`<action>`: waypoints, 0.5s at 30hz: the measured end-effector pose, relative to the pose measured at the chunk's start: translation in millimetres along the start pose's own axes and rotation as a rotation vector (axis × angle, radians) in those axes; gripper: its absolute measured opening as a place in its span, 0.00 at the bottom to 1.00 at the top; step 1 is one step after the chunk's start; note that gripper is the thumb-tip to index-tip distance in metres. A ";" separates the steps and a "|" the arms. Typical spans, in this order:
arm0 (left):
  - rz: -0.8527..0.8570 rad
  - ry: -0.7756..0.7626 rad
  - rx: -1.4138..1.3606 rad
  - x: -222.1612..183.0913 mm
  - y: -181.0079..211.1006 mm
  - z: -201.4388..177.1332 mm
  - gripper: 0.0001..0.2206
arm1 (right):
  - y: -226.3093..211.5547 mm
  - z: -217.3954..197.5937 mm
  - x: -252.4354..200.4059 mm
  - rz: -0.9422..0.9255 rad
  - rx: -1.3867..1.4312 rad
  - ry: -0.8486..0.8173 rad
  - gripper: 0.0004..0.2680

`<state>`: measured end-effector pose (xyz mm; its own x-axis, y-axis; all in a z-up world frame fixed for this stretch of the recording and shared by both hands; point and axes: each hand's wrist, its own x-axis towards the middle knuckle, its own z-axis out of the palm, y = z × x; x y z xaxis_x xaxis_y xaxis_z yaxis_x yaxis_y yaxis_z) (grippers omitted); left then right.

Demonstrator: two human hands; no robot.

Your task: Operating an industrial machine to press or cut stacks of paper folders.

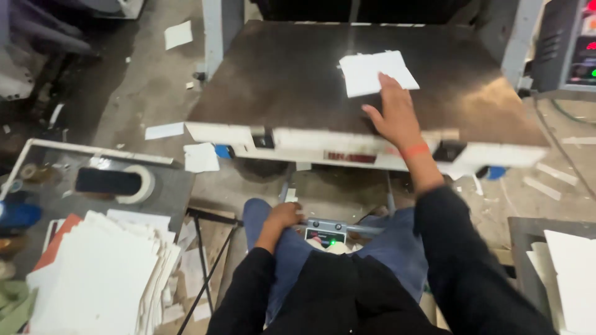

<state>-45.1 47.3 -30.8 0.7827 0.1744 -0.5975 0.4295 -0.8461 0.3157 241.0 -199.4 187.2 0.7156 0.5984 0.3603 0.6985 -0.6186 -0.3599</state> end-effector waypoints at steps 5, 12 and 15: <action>0.424 -0.092 -0.190 22.9 8.3 36.9 0.17 | 67.8 -81.0 -164.4 0.154 0.060 0.503 0.11; 0.085 -0.179 -0.634 77.4 -18.9 71.8 0.15 | 195.0 -110.7 -471.7 1.142 -0.655 0.147 0.19; 0.450 -0.018 -0.516 128.1 -40.8 115.3 0.16 | 180.5 -126.1 -489.7 1.195 -0.765 -0.057 0.18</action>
<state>-14.3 46.0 -205.2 0.9295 -0.1504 -0.3369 0.2274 -0.4853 0.8442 15.7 -668.2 54.4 0.8755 -0.4643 0.1342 -0.4803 -0.8666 0.1355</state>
